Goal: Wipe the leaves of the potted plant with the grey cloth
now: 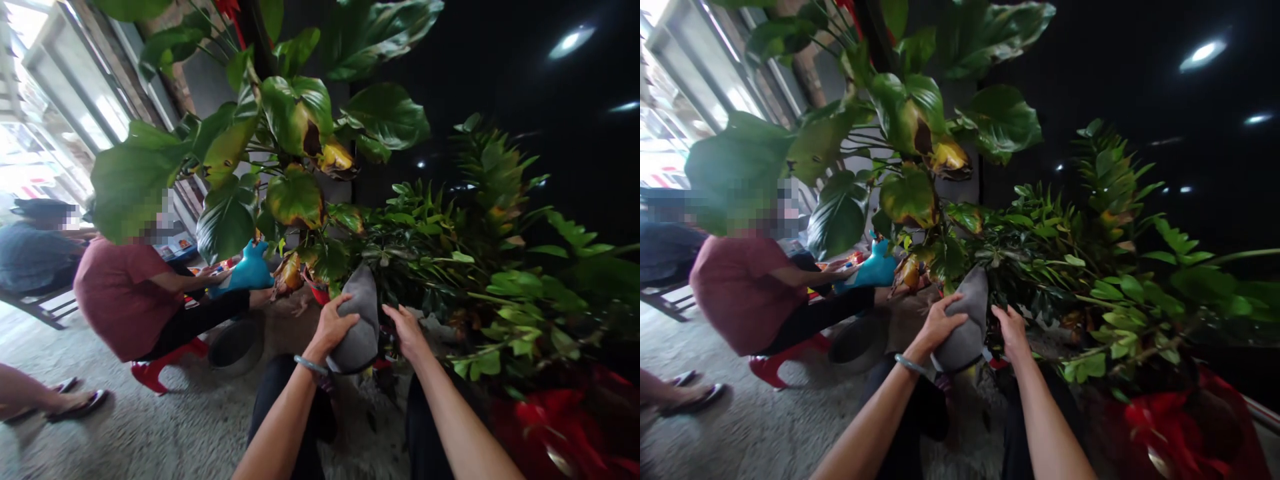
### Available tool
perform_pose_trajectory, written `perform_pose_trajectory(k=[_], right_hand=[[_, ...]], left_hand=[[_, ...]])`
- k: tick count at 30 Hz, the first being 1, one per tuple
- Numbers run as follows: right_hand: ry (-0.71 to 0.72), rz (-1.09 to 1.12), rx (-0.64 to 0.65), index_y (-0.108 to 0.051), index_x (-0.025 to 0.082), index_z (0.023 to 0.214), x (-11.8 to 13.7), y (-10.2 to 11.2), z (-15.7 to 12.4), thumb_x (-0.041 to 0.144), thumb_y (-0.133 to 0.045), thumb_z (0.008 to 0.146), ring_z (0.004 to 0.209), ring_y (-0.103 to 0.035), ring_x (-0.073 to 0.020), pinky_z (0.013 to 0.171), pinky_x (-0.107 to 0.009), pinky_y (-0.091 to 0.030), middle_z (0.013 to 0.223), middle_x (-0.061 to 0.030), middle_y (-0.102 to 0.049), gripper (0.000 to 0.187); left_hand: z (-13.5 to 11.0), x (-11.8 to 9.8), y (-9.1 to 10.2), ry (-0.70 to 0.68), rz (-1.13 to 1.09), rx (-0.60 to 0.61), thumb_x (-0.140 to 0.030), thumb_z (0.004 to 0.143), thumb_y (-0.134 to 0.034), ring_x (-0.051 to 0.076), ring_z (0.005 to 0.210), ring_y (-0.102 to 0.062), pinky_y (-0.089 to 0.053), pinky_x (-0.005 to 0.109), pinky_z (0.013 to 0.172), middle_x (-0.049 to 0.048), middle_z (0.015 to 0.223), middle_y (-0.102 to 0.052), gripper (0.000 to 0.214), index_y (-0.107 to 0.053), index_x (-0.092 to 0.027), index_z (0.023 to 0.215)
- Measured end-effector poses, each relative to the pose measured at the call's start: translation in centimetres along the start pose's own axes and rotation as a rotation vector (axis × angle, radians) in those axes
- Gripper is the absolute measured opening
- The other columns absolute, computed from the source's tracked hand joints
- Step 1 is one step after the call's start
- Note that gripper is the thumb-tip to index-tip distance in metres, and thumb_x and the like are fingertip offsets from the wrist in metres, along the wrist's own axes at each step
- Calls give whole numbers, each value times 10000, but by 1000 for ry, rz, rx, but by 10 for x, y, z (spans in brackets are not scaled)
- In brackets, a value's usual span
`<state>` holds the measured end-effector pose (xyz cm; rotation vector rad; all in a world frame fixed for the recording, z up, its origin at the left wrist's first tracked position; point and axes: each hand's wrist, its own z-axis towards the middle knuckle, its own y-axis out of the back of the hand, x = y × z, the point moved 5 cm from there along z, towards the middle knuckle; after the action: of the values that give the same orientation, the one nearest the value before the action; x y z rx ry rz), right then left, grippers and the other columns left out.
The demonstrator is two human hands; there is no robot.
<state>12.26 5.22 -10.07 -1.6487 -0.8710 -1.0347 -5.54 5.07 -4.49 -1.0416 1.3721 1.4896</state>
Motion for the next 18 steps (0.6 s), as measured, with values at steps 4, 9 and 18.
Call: perform_pose_trajectory(k=[4, 9, 18], right_hand=[[-98, 28, 78, -660, 208, 620, -3, -16, -7, 414, -787, 437, 529, -621, -224, 449, -301, -417, 545, -22, -672, 304], [-120, 77, 77, -633, 209, 583, -1, -19, -13, 386, -822, 404, 465, -579, -191, 421, -288, -397, 481, 6, -627, 315], [-88, 129, 21, -609, 207, 587, -1, -10, -8, 372, -850, 367, 457, -526, -140, 382, -265, -416, 517, 34, -597, 366]], left_hand=[[-15, 22, -8, 90, -67, 64, -156, 608, -709, 164, 781, -648, -513, 277, 763, 6, 863, -724, 481, -704, -168, 1088], [-24, 17, 3, 84, -21, 106, -157, 602, -700, 190, 856, -654, -508, 295, 805, 31, 946, -736, 508, -701, -157, 1109], [-36, -46, 69, -38, -109, 9, -292, 597, -759, 240, 991, -659, -518, 316, 863, 65, 1148, -712, 557, -699, -183, 1139]])
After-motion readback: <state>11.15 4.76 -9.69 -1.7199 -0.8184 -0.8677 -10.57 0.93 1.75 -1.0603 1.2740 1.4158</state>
